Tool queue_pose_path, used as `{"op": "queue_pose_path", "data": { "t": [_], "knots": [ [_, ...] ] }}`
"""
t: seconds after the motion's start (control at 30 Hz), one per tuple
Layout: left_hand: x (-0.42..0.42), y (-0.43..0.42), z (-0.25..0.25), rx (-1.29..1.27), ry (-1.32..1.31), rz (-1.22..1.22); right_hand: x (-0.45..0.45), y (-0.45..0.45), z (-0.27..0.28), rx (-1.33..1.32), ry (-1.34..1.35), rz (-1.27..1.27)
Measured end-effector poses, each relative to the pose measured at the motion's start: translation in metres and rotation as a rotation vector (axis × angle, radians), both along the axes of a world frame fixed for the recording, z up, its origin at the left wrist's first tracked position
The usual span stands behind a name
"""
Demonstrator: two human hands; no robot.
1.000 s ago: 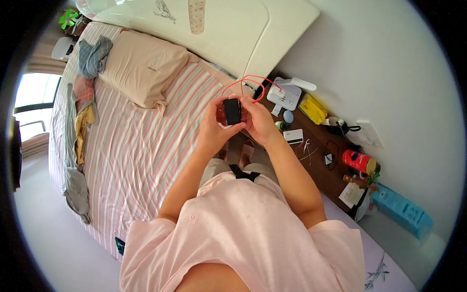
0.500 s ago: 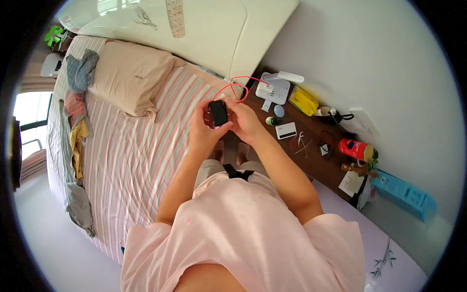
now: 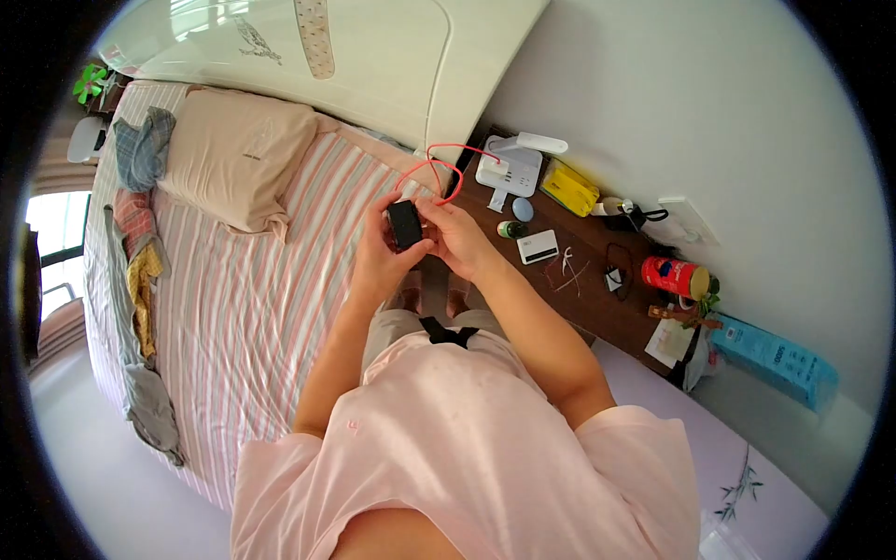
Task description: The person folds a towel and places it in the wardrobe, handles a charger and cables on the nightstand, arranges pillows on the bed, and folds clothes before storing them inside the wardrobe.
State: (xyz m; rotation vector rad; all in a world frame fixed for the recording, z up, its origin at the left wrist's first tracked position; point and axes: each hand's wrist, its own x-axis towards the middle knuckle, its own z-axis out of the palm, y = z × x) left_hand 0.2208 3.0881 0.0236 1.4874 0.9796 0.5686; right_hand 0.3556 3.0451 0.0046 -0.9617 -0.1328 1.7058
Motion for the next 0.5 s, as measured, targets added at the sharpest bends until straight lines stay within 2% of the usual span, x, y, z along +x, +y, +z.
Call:
{"op": "queue_pose_path", "data": {
  "t": [0.13,0.2,0.27,0.3,0.4,0.43,0.5],
  "knots": [
    [0.001,-0.002,-0.004,-0.034,0.006,-0.020,0.011,-0.005,-0.006,-0.066,-0.058,0.074],
    [0.002,-0.005,-0.013,-0.032,-0.078,0.055,0.025,-0.009,-0.004,-0.092,-0.086,0.116],
    [0.001,-0.003,-0.019,-0.071,-0.054,0.057,0.050,-0.013,0.001,-0.098,-0.501,0.295],
    [-0.001,-0.001,-0.022,-0.106,-0.028,0.061,0.067,-0.016,-0.011,-0.144,-0.634,0.254],
    [-0.002,0.004,-0.028,-0.096,0.007,0.050,0.132,-0.021,-0.088,-0.295,-1.128,0.224],
    [-0.002,0.004,-0.029,-0.104,0.009,0.056,0.149,-0.019,-0.111,-0.299,-1.125,0.234],
    [0.000,0.007,-0.030,-0.173,0.044,0.045,0.168,-0.009,-0.137,-0.223,-1.586,0.366]
  ]
}}
